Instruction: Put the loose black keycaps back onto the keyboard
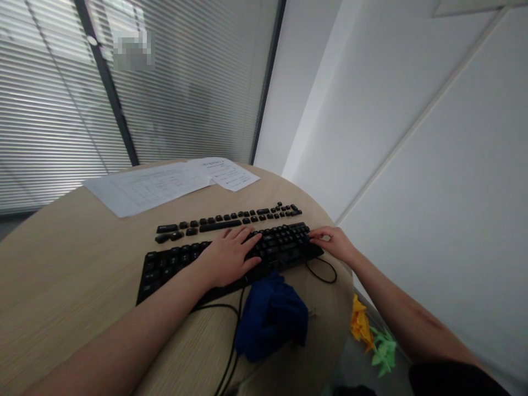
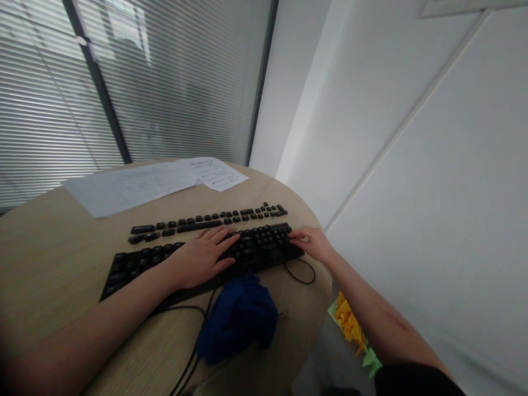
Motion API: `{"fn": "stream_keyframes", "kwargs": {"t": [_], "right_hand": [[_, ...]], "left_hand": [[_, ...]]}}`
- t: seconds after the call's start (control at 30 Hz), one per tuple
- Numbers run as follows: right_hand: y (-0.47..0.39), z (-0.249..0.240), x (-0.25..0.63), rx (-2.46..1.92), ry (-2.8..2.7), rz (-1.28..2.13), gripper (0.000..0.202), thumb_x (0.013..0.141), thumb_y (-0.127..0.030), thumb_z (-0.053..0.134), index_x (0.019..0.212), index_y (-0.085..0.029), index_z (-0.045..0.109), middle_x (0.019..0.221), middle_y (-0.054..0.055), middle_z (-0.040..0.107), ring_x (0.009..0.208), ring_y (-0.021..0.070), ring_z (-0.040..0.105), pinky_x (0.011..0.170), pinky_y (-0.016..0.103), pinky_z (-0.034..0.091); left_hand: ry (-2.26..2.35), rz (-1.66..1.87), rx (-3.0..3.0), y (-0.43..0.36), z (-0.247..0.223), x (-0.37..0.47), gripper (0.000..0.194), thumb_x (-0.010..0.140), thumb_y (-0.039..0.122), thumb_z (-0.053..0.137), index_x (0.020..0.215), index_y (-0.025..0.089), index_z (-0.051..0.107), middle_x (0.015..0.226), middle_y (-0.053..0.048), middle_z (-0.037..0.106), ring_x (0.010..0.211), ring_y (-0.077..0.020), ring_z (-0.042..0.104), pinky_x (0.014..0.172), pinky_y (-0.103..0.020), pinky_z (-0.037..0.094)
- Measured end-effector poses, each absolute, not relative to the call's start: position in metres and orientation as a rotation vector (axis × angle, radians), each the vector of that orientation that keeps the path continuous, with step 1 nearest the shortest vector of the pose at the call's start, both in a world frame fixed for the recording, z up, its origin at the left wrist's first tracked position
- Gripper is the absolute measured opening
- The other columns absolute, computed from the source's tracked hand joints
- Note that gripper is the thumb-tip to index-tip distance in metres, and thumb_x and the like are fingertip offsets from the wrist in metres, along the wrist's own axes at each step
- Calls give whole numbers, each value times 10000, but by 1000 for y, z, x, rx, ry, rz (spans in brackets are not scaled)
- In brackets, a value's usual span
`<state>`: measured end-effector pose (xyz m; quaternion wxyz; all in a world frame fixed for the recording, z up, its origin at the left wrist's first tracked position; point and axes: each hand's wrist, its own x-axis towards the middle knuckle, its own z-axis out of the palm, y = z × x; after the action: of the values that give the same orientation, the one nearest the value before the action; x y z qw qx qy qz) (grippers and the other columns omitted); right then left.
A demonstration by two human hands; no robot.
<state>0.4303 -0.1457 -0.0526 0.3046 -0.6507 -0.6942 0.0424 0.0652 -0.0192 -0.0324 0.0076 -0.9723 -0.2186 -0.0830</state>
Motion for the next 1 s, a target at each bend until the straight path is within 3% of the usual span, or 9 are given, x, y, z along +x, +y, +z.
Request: {"fn": "stream_keyframes", "kwargs": {"t": [0.2,0.53,1.0], "right_hand": [[-144,-54,427,-1685,-1931,71,215,917,-386,687,1056,-252,781,1034,48,737,945,158,685,882,295,554],[-144,-52,426,-1670,-2054,-9,180,940,-309,659,1053,-264,791,1062,41,745,972,176,690,900,318,569],[-144,-43,420,-1711,-2088,-11,204,957,-331,631,1068,-262,788,1062,44,743,970,177,694,897,324,567]], "left_hand": [[-682,-273,-3060,-18,-35,64,678,1028,620,308,1581,232,365,1664,-148,281,1535,-357,276,1219,-557,244],[-686,-211,-3085,-17,-32,66,701,1029,623,277,1587,205,348,1658,-149,299,1533,-324,289,1226,-521,234],[-683,-258,-3098,-17,-33,66,700,1028,631,286,1579,206,368,1651,-141,320,1526,-322,307,1227,-511,240]]}}
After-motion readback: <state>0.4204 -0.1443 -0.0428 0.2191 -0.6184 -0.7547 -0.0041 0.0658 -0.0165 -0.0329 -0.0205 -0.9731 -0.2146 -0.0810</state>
